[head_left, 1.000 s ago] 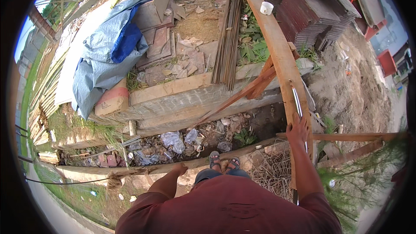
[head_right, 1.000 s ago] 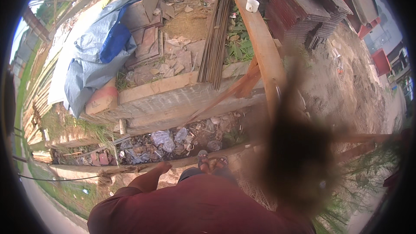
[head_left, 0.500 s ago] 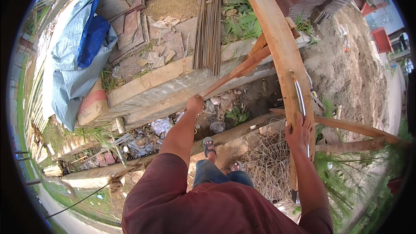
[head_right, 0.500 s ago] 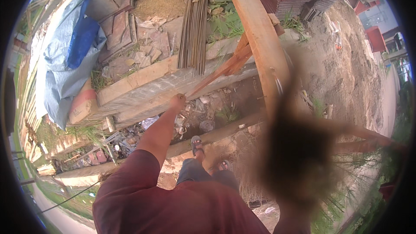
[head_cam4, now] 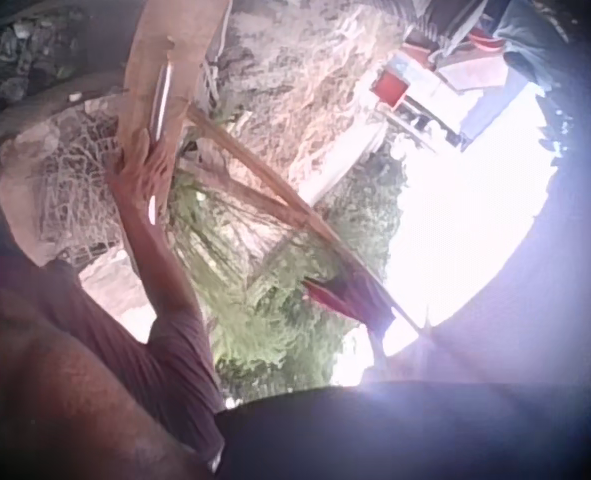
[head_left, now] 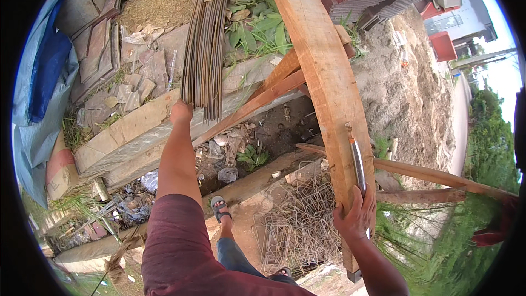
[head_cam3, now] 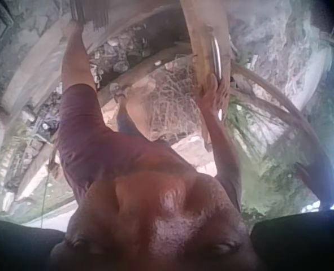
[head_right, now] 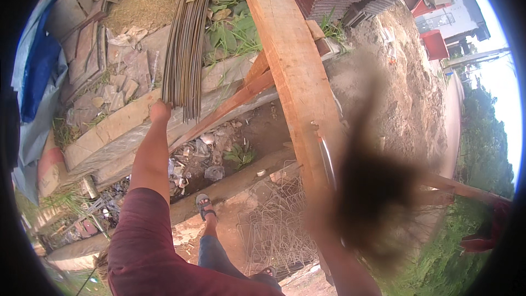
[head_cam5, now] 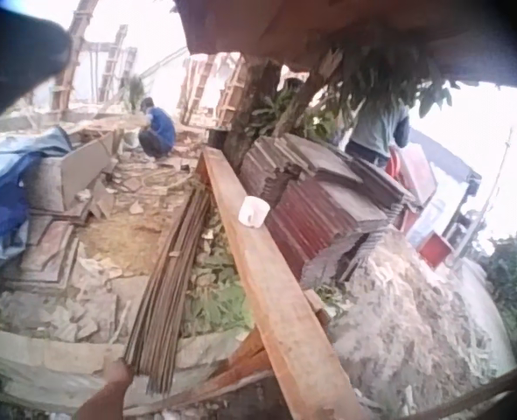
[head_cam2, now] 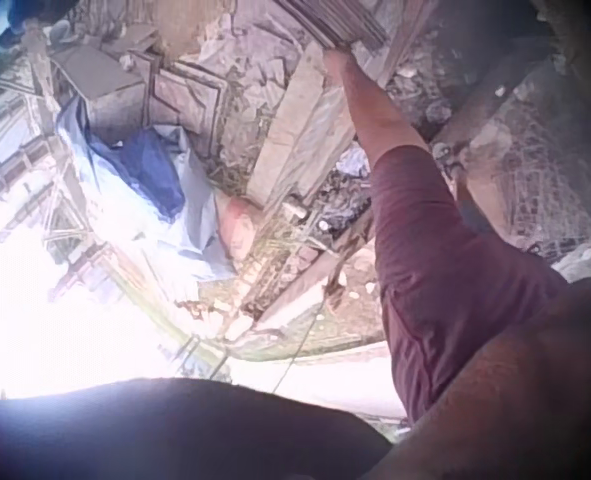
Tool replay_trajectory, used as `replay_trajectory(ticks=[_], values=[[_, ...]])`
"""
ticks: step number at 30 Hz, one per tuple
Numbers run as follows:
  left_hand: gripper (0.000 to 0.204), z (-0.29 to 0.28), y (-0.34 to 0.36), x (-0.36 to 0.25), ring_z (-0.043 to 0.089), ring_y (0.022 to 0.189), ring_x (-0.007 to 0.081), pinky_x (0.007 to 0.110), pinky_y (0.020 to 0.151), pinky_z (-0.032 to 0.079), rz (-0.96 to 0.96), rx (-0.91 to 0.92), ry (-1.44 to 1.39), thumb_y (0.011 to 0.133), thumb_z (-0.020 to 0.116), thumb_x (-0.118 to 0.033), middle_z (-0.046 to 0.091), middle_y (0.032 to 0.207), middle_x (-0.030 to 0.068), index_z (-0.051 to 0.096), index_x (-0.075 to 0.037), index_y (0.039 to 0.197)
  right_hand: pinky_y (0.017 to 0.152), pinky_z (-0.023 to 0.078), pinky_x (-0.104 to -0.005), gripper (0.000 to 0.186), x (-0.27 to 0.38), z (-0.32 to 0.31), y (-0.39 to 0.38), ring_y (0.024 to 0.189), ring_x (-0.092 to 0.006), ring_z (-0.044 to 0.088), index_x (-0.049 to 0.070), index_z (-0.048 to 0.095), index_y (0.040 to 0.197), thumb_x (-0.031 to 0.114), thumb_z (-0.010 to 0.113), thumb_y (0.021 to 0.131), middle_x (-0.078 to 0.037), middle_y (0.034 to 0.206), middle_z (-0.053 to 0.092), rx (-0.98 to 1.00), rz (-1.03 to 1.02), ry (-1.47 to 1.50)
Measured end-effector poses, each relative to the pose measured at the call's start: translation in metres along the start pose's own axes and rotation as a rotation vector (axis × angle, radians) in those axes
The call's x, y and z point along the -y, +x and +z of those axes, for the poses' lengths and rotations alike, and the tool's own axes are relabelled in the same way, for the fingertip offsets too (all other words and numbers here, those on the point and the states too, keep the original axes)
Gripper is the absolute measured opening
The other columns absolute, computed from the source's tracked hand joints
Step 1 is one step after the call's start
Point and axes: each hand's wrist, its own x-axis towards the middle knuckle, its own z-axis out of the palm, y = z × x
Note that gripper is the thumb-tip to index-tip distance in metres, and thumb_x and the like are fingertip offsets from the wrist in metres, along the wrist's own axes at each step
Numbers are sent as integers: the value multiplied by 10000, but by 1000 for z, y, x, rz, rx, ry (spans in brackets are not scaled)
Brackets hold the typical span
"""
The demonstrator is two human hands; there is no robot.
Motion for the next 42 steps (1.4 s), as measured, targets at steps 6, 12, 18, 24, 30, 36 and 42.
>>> replay_trajectory(ticks=[6,12,18,24,30,36,42], values=[[245,11,27,7,631,976,338,445,812,512,107,6,157,865,554,-218,655,1036,173,597,-96,1073,962,321,-541,663,3,3,3,1153,-466,389,34,395,1266,111,660,663,-278,1302,345,-28,-27,-11],[240,13,27,5,624,979,356,454,826,506,117,18,147,868,493,-168,648,1038,193,606,-66,1054,964,322,-542,658,5,2,1,1156,-462,391,37,398,1267,113,656,667,-277,1306,341,-40,-20,-27],[305,-11,-13,12,604,1022,367,436,868,496,174,195,106,861,454,-160,631,1067,225,605,-27,1090,977,307,-544,657,1,1,-3,1169,-462,378,40,403,1275,149,661,682,-277,1318,333,-12,4,-5],[274,38,-165,139,619,913,402,470,812,496,307,494,175,785,537,-220,645,973,232,647,-21,938,994,266,-566,658,5,-8,-3,1188,-466,359,59,393,1299,208,653,713,-279,1327,331,42,71,8],[189,46,-343,210,642,742,327,436,620,509,-22,585,-300,799,573,-213,649,821,166,597,-59,904,986,274,-559,652,5,-11,-6,1197,-442,365,66,396,1300,213,649,717,-266,1329,337,13,64,39],[209,-5,-330,151,514,518,169,357,464,451,-346,652,-1064,924,518,-275,518,626,29,513,-87,835,980,302,-524,645,3,-8,-10,1197,-400,381,70,408,1297,229,649,720,-241,1302,366,-70,12,6],[281,-116,-346,60,298,423,95,270,409,275,-456,872,-1716,976,434,-327,335,532,-43,450,-145,763,948,335,-497,654,-1,-11,-17,1161,-374,417,85,414,1304,249,655,718,-211,1248,405,-92,35,84]])
